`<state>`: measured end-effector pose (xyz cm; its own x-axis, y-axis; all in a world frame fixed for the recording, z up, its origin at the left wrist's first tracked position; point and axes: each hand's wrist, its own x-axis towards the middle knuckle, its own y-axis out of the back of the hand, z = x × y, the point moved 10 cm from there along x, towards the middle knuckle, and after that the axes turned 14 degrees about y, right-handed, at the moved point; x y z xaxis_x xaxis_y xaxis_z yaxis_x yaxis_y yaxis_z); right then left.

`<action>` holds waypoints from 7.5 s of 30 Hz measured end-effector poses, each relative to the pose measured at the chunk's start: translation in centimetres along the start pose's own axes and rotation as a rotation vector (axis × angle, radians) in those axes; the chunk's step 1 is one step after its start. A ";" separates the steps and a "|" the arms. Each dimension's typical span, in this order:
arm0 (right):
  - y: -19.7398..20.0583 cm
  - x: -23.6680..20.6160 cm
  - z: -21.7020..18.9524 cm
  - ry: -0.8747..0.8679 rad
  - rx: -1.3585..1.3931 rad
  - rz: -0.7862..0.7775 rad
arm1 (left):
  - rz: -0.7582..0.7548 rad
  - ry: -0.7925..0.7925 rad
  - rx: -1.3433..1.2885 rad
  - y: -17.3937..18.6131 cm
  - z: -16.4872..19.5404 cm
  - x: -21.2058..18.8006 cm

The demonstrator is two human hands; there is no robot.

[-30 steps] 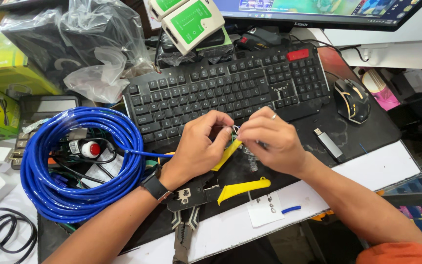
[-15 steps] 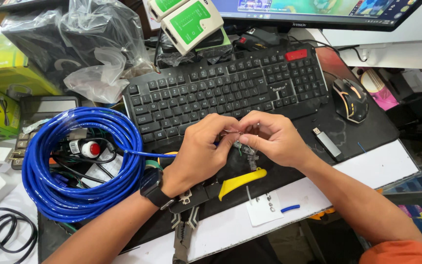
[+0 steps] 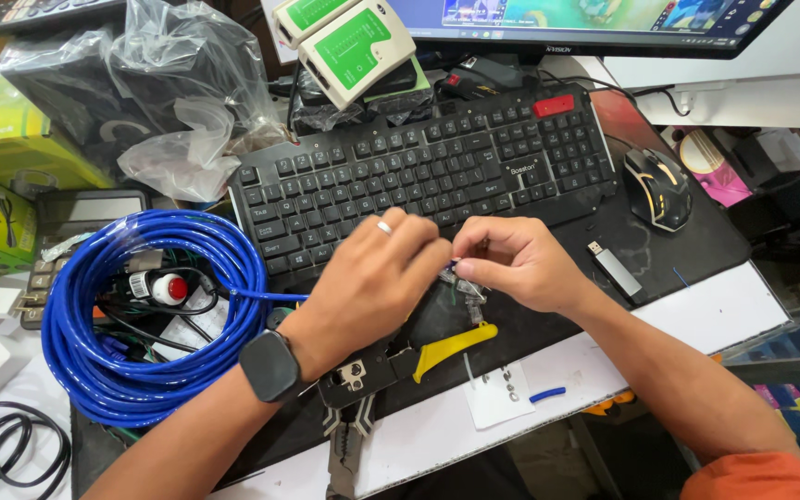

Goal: The person sits at a desk and attaches an RJ45 connector to the end of a blue ethernet cable. They strip the cable jacket with a stripping tool, untwist and arrange the small colored wires, insert them into the connector, and squeeze a crimping tool onto it.

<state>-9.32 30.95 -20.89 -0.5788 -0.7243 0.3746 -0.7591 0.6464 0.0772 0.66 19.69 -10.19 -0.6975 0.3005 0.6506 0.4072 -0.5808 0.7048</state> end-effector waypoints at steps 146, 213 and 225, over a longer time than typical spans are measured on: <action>1.4 0.1 0.9 0.007 0.312 0.109 | -0.183 0.753 -0.642 -7.5 -7.9 -2.8; -1.1 0.4 -3.3 0.241 -0.285 -0.063 | -0.347 0.851 -0.863 -10.4 -9.1 -4.3; -0.6 0.1 1.4 -0.108 0.344 -0.037 | -0.361 0.747 -0.779 -9.5 -8.1 -3.5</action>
<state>-9.30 30.14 -22.22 -0.5631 -0.7790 0.2758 -0.8254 0.5140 -0.2334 -5.55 18.04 -21.39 -0.9828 0.1712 -0.0696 -0.1840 -0.9423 0.2798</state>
